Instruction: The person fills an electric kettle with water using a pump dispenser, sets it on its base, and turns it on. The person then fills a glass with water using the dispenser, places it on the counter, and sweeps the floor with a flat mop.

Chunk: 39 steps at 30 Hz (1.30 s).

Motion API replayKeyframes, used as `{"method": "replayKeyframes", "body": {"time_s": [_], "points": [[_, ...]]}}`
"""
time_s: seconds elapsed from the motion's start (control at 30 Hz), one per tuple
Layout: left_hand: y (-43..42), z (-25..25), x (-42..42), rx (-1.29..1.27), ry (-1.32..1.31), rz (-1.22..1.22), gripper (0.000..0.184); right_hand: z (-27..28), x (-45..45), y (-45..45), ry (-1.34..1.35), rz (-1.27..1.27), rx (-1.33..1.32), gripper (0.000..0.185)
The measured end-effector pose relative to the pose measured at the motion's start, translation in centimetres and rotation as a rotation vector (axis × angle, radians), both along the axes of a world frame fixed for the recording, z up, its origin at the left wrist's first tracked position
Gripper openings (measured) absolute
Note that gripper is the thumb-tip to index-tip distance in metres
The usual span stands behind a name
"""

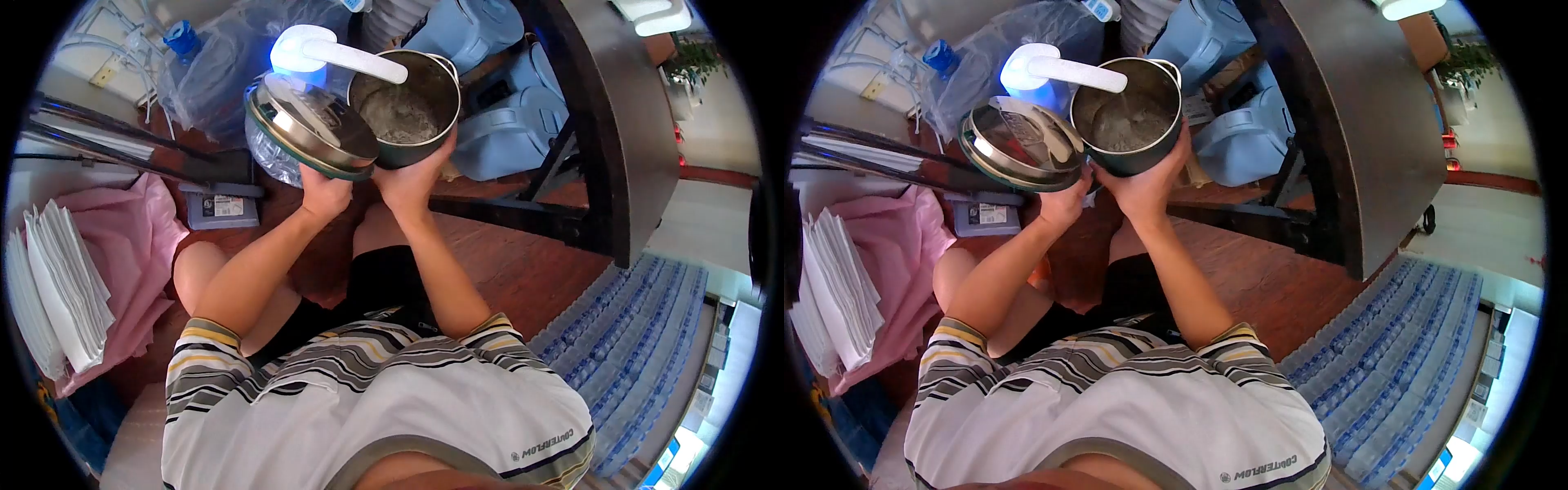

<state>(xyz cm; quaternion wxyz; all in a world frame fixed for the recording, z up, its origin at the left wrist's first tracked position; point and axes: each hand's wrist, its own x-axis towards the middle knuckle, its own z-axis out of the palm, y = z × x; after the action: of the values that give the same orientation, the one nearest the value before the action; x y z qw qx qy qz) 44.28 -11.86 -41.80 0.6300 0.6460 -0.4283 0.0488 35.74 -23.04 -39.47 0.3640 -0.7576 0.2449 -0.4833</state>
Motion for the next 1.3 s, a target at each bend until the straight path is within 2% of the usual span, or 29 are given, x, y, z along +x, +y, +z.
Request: {"method": "replayKeyframes", "body": {"time_s": [0.1,0.3,0.4,0.5,0.6,0.8,0.9,1.3], "points": [[0.2,-1.1,0.1,0.027,-0.08,0.045,0.018,0.1,0.0,0.1,-0.026,0.015,-0.009,0.13],[0.3,-2.2,0.0,0.088,-0.062,0.02,0.013,0.0,-0.2,0.0,0.02,-0.028,-0.012,0.13],[0.4,-2.5,-0.2,0.161,0.015,0.04,0.017,0.0,-0.2,-0.1,0.006,-0.005,-0.001,0.13],[0.6,-2.6,-0.1,0.138,-0.038,-0.009,0.022,-0.5,-0.1,-0.3,-0.03,0.015,0.006,0.131],[0.5,-2.1,-0.4,0.047,0.044,-0.078,0.025,-0.6,-0.4,-0.3,-0.015,0.024,0.039,0.132],[0.5,-1.4,-0.2,0.193,0.244,-0.17,0.025,-0.6,-0.3,-0.5,0.019,0.01,-0.018,0.132],[0.4,-1.5,-0.4,0.115,0.215,-0.161,0.025,-0.6,-0.3,-0.4,-0.004,0.017,-0.013,0.131],[0.1,0.0,-0.3,0.108,0.15,-0.04,0.013,-0.2,0.1,-0.5,0.04,0.001,-0.009,0.131]]}}
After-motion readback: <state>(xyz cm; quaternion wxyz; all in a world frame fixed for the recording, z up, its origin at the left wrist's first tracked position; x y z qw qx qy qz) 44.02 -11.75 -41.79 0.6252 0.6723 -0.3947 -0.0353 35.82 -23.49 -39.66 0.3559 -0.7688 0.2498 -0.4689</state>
